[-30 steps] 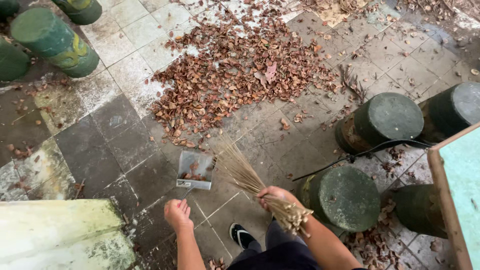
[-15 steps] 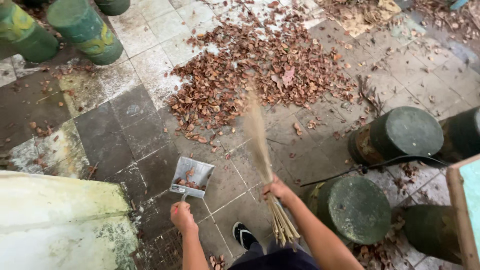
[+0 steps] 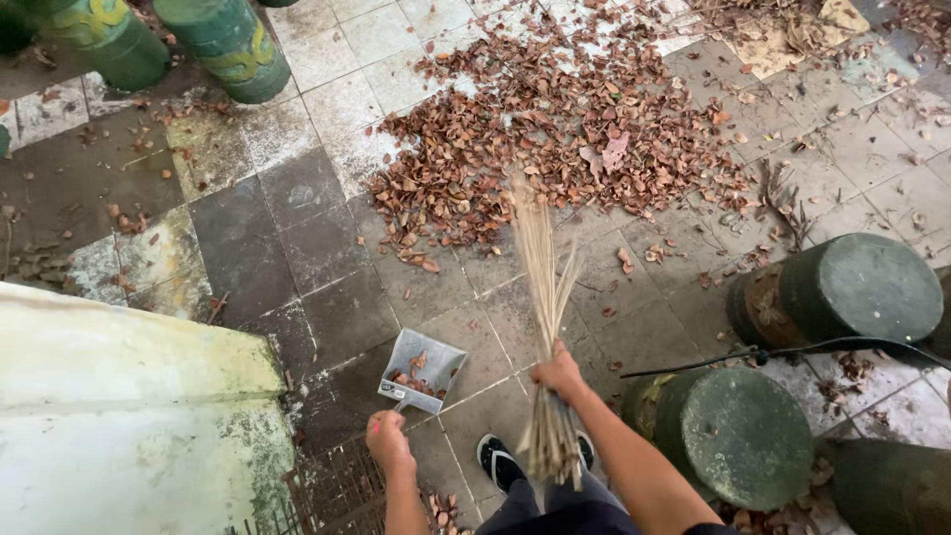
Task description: The person sweeps dry leaves and debris from a tiled outdoor patio into a dustpan using a traditional broom. The person moves around green cylindrical stools and a hexagonal table to gather the leaves into a pile and then into the dustpan.
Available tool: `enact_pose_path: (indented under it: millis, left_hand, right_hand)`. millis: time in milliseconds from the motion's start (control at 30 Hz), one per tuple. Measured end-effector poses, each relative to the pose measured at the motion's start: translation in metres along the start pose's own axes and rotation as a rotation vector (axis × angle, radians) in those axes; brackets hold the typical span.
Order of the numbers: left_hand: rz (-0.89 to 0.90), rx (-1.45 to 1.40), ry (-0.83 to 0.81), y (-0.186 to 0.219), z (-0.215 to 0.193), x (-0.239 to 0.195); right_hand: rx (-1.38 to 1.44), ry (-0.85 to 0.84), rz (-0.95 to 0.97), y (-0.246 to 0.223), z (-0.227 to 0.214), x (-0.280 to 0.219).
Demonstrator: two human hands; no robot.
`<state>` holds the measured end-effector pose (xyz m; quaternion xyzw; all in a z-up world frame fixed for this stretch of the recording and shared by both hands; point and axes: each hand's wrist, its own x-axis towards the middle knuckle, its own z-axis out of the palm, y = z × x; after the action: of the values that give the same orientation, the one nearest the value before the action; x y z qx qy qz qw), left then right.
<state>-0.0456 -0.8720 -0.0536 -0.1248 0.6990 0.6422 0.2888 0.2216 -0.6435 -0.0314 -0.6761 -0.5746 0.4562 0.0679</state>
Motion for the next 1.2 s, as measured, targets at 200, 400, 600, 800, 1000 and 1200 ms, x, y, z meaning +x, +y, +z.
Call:
enact_pose_path:
  millis: [200, 400, 600, 800, 1000, 1200]
  left_hand:
    - [0.023, 0.01, -0.016, -0.001, 0.012, 0.012]
    - [0.101, 0.053, -0.038, 0.004, 0.03, 0.038]
    - [0.088, 0.095, -0.027, 0.01, 0.039, 0.058]
    - [0.116, 0.081, -0.013, 0.01, 0.064, 0.076]
    - [0.091, 0.185, 0.006, 0.014, 0.05, 0.099]
    - [0.061, -0.011, -0.05, 0.018, 0.031, 0.108]
  right_hand:
    - [0.418, -0.466, 0.237, -0.018, 0.033, -0.017]
    - [0.416, -0.553, 0.485, -0.009, 0.004, 0.026]
    - [0.036, -0.07, 0.061, -0.036, -0.004, 0.045]
    - [0.381, -0.481, 0.005, -0.096, 0.068, -0.004]
    - [0.424, -0.774, 0.416, -0.137, 0.11, 0.012]
    - [0.351, -0.464, 0.35, -0.101, 0.059, 0.078]
